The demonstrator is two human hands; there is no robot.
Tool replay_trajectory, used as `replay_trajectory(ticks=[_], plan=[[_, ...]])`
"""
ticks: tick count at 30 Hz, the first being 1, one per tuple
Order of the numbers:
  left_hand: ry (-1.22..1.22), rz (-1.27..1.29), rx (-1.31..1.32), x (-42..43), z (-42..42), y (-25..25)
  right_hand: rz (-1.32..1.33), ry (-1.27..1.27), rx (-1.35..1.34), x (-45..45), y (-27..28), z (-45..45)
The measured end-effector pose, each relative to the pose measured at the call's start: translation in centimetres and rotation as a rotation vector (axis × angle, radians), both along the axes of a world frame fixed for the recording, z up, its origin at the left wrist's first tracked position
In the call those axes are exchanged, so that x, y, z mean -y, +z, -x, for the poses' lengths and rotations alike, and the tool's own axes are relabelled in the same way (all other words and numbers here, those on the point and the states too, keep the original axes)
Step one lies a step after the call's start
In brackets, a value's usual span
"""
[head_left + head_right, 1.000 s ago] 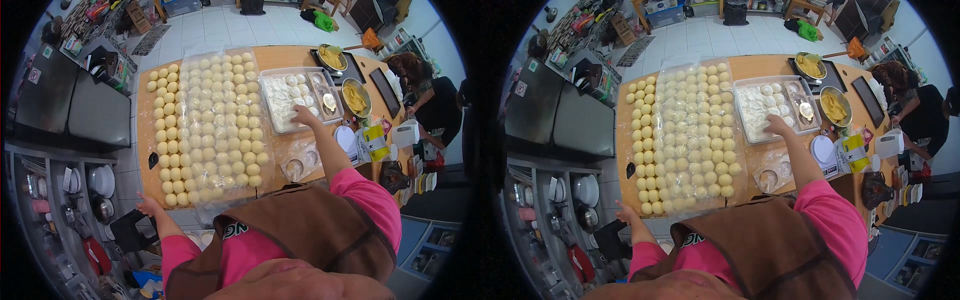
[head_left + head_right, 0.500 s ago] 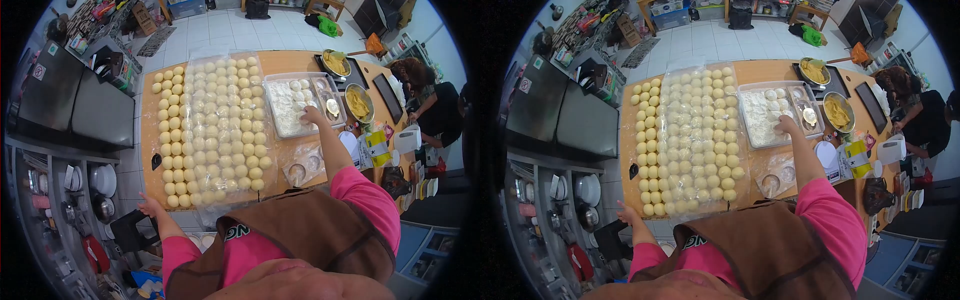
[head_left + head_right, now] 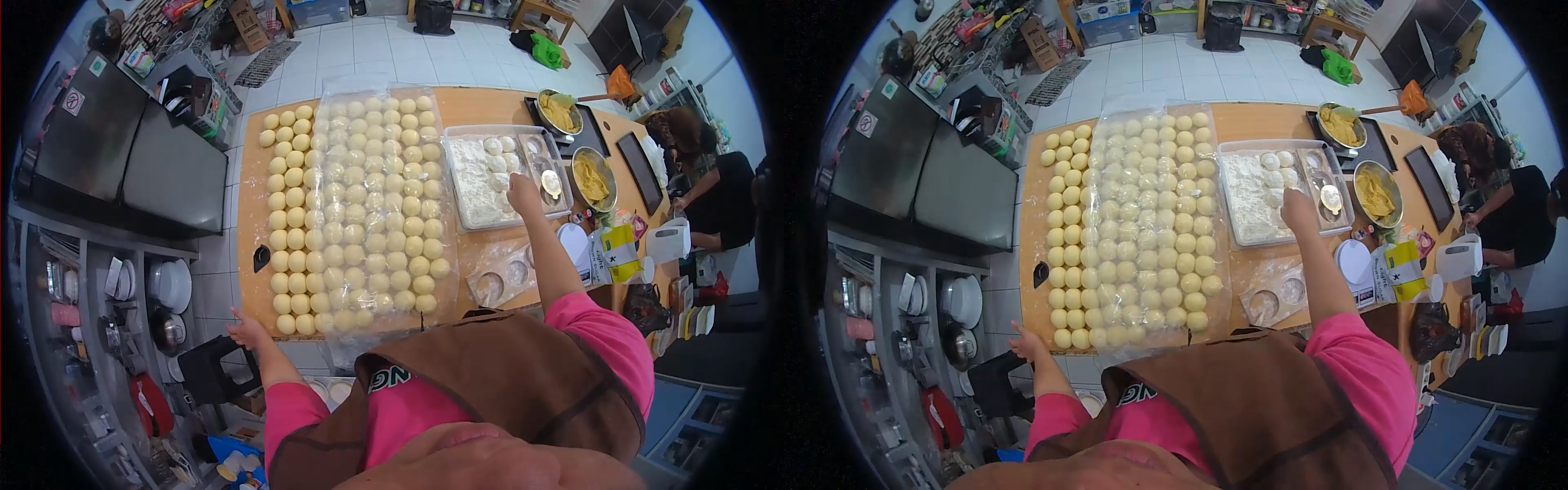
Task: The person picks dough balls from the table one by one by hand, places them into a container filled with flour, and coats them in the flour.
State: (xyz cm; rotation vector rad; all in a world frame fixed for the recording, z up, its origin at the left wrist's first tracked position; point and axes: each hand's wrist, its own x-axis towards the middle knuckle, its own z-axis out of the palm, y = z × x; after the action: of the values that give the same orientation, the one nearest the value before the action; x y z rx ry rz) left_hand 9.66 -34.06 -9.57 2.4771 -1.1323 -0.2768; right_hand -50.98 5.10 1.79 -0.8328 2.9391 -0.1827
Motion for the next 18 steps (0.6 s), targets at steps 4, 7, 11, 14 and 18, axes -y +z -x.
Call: replay_trajectory(ticks=[4, 7, 11, 14, 18], plan=[[0.016, 0.012, 0.002, 0.2, 0.1, -0.2, -0.067, 0.198, 0.031, -1.7, -1.9, 1.2], [0.021, 0.023, 0.019, 0.0, 0.1, -0.2, -0.025, 0.188, 0.05, -1.1, -0.9, 1.5], [0.012, -0.001, -0.021, 0.1, 0.3, 0.6, 0.002, 0.082, 0.105, 1.2, 0.6, 2.1], [0.025, 0.064, 0.071, 0.7, -0.6, -1.5, 0.073, 0.207, 0.004, 7.4, 1.1, 2.5], [0.056, 0.063, 0.065, 0.6, -0.4, -1.1, 0.426, 0.577, 0.113, 20.6, 1.5, -0.9]])
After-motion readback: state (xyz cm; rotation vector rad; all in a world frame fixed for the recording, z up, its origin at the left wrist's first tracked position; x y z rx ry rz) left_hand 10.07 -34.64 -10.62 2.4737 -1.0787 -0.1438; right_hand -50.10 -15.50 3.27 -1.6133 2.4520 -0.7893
